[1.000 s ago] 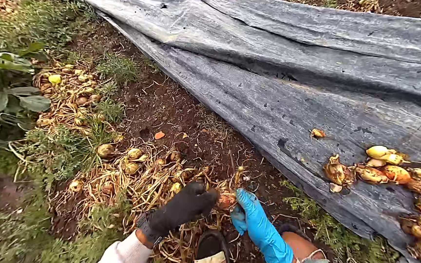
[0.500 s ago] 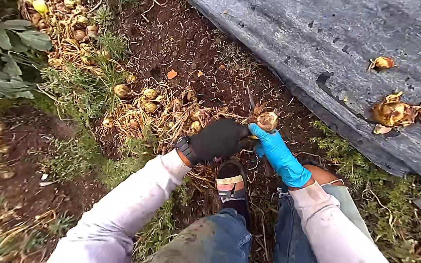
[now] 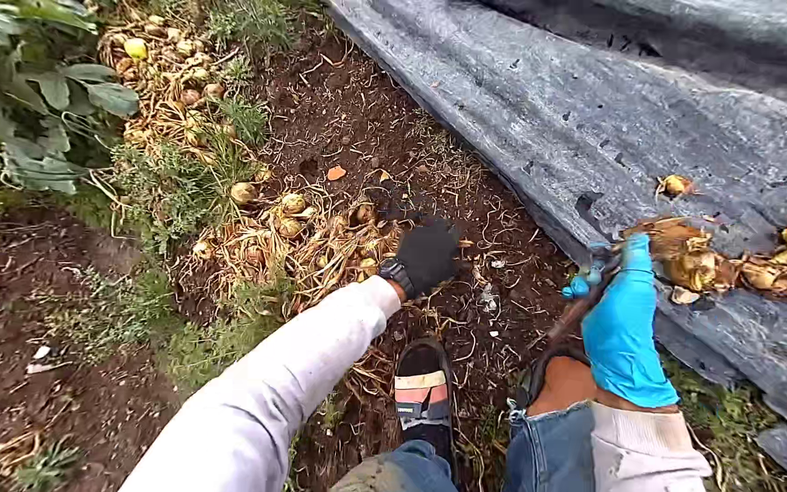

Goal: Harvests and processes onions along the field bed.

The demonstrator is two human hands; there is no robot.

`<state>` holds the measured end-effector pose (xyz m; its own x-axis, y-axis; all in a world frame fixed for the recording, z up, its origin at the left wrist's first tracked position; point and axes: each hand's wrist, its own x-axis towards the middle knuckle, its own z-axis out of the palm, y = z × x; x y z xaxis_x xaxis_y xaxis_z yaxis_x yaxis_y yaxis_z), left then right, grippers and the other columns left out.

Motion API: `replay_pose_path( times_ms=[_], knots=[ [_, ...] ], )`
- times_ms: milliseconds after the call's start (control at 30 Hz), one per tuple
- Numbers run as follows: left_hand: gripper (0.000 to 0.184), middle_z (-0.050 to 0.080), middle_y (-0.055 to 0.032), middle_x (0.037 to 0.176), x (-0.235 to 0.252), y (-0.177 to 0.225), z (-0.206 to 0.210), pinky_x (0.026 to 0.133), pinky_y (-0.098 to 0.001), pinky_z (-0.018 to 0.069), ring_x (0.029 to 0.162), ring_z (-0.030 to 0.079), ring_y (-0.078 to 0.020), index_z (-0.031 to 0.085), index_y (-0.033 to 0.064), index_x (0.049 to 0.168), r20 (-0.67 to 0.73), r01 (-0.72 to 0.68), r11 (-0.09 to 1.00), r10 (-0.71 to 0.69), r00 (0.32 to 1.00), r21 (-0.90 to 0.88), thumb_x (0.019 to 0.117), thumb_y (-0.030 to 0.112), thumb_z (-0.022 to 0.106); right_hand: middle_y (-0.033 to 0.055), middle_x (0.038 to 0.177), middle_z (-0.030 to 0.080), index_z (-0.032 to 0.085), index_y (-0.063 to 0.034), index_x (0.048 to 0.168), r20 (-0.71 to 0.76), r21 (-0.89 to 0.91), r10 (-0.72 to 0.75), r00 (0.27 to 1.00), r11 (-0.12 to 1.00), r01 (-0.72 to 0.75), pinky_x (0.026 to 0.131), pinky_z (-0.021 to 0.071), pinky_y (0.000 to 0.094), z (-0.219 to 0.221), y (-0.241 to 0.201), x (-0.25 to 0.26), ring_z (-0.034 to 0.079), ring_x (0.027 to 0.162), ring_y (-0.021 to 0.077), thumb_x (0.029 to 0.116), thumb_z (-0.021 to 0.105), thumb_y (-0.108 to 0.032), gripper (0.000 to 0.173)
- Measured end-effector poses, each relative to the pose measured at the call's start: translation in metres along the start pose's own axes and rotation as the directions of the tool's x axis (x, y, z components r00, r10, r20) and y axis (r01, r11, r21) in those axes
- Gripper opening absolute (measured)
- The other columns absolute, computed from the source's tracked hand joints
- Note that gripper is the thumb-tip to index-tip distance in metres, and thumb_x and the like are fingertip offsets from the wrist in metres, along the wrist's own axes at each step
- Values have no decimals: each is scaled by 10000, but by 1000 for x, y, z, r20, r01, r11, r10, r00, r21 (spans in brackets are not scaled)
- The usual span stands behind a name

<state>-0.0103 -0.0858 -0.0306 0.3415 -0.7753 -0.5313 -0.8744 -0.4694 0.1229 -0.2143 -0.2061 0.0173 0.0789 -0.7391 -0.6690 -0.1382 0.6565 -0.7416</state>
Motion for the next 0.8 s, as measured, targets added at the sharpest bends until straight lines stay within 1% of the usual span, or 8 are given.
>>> replay_pose_path(
  times_ms=[100,267,367,467,533,633,700,800],
  knots=[
    [596,698,-197,1125,-4,5,32,761,-653,569,979,703,-417,701,66,1130,225,146,985,-122,967,-93,953,625,593,32,668,541,607,-68,1030,234,-178,137,963,979,-96,566,570,361,17,51,3,565,543,161,1087,487,-362,322],
    [514,660,-117,787,-24,-52,48,672,-520,567,723,667,-278,680,77,945,111,157,808,-114,987,-568,1063,533,472,44,635,519,654,-19,1085,311,-265,114,944,964,-29,453,466,300,23,83,22,478,477,149,1076,539,-329,330],
    [313,681,-11,872,-54,-55,23,729,-384,567,757,648,-131,718,135,1067,75,110,531,-87,993,-840,1034,413,577,35,680,548,647,-56,1263,344,-318,188,920,945,-75,500,517,328,34,91,14,523,512,158,1047,565,-430,440],
    [172,713,58,851,-89,-40,4,740,-300,566,778,659,-36,744,129,877,-20,-16,379,-7,1000,-925,942,269,668,26,724,575,602,-60,1256,519,-306,303,799,939,-157,556,557,319,38,96,-2,575,559,146,1084,428,-464,472],
    [297,631,62,714,-105,-28,-4,658,-287,507,702,609,-30,590,140,646,-155,-184,409,101,983,-894,891,256,709,-8,735,593,577,-83,1135,699,-304,325,637,941,-147,593,550,291,28,98,-10,584,599,115,1049,325,-607,588],
    [417,650,-92,780,-120,-13,-26,746,-436,525,801,645,-208,597,56,672,-222,-452,626,413,883,-635,982,333,633,-41,735,611,626,-142,1094,871,-248,257,420,966,-78,572,530,267,15,101,-17,574,592,84,790,528,-890,814],
    [527,636,-128,737,-131,0,-33,654,-522,526,726,652,-293,574,58,662,-175,-548,736,525,833,-397,1026,437,539,-61,687,608,618,-160,1075,877,-216,216,429,975,-50,492,513,231,15,94,-32,558,517,59,789,621,-829,728],
    [645,608,-114,697,-149,15,-32,573,-509,514,666,643,-294,572,71,665,-220,-573,784,531,818,-239,1081,527,386,-44,722,656,643,-172,1004,839,-209,215,500,975,-69,482,487,209,14,84,-58,573,537,48,908,531,-735,582]
  ],
)
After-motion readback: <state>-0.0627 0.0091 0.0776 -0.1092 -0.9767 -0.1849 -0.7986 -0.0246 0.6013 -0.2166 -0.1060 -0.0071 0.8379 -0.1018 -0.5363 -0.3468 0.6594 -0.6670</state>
